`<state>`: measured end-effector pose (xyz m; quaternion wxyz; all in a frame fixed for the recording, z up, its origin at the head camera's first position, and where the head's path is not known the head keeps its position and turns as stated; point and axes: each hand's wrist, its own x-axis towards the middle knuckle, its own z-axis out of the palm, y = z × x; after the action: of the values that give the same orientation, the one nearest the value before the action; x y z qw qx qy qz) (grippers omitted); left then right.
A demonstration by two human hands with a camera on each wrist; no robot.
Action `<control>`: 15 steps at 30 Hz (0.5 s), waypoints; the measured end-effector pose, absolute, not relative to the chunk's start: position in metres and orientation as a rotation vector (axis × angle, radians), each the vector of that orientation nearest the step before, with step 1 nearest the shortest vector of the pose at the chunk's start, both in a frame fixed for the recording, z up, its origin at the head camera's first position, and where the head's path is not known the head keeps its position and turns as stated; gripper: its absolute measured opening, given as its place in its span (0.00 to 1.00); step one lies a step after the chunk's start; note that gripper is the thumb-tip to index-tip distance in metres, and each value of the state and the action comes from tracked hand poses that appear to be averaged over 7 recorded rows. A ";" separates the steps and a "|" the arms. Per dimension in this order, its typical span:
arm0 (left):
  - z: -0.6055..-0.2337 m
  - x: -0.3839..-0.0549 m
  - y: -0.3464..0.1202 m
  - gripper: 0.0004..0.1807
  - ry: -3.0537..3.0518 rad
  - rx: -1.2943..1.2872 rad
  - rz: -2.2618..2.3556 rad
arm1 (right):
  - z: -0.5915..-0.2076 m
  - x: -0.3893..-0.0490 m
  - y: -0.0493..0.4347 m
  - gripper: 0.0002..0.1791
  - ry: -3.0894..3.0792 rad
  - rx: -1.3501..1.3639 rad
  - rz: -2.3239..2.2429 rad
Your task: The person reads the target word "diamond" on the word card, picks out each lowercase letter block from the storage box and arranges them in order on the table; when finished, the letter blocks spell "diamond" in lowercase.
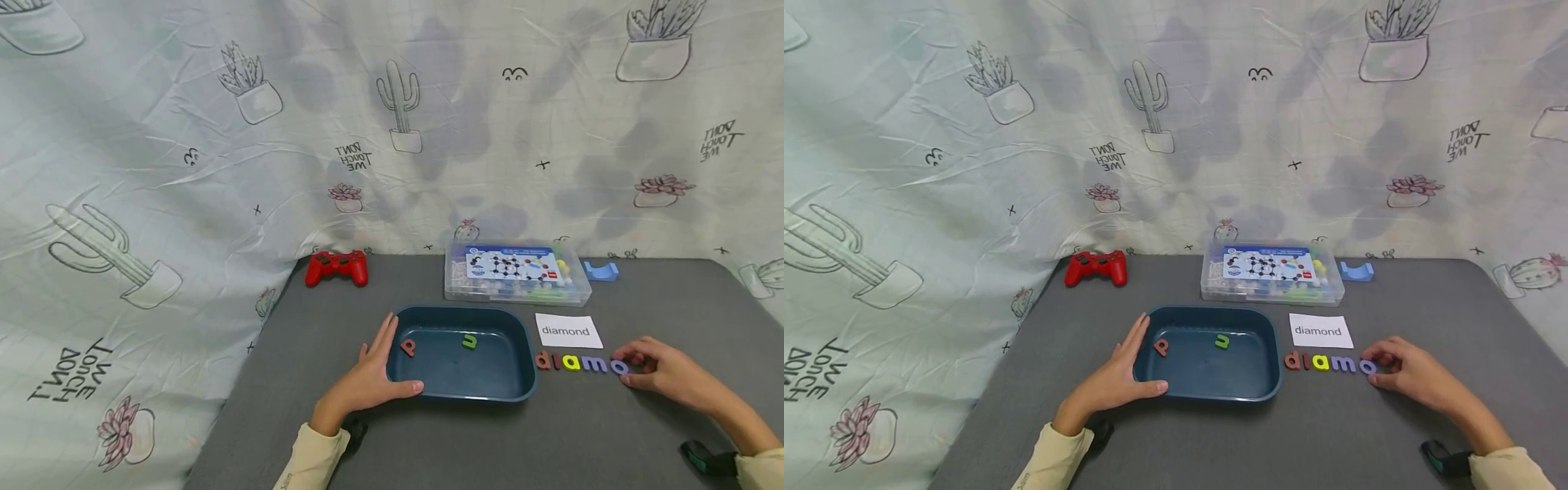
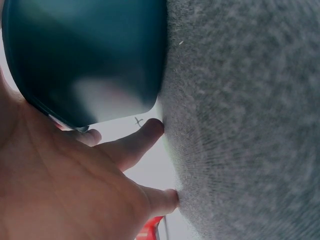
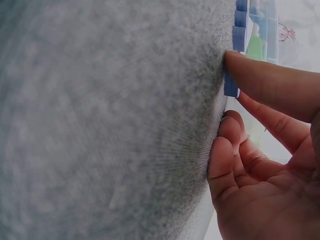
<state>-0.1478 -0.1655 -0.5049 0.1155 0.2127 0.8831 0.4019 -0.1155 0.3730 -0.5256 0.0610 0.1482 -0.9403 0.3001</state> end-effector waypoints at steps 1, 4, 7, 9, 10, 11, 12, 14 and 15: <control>-0.505 -0.148 -0.166 0.67 2.588 0.623 1.180 | -0.526 -0.116 0.373 0.15 -2.838 0.455 0.910; -0.506 -0.148 -0.166 0.67 2.589 0.627 1.180 | -0.526 -0.116 0.372 0.15 -2.817 0.471 0.917; -0.506 -0.149 -0.167 0.67 2.586 0.637 1.185 | -0.525 -0.115 0.371 0.15 -2.815 0.470 0.924; -0.506 -0.149 -0.167 0.67 2.587 0.642 1.184 | -0.525 -0.116 0.371 0.15 -2.823 0.463 0.928; -0.506 -0.149 -0.167 0.67 2.585 0.644 1.185 | -0.524 -0.116 0.371 0.15 -2.832 0.458 0.929; -0.506 -0.149 -0.167 0.67 2.585 0.644 1.184 | -0.524 -0.116 0.371 0.15 -2.842 0.455 0.930; -0.506 -0.150 -0.167 0.67 2.585 0.644 1.183 | -0.524 -0.116 0.371 0.15 -2.847 0.453 0.930; -0.506 -0.149 -0.167 0.67 2.582 0.643 1.181 | -0.523 -0.115 0.371 0.15 -2.853 0.448 0.930; -0.506 -0.149 -0.167 0.67 2.582 0.643 1.182 | -0.523 -0.115 0.371 0.15 -2.856 0.445 0.931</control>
<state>-0.1493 -0.1665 -0.5063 0.1147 0.2196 0.8808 0.4034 -0.1149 0.3708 -0.5233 0.0525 0.1464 -0.9392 0.3062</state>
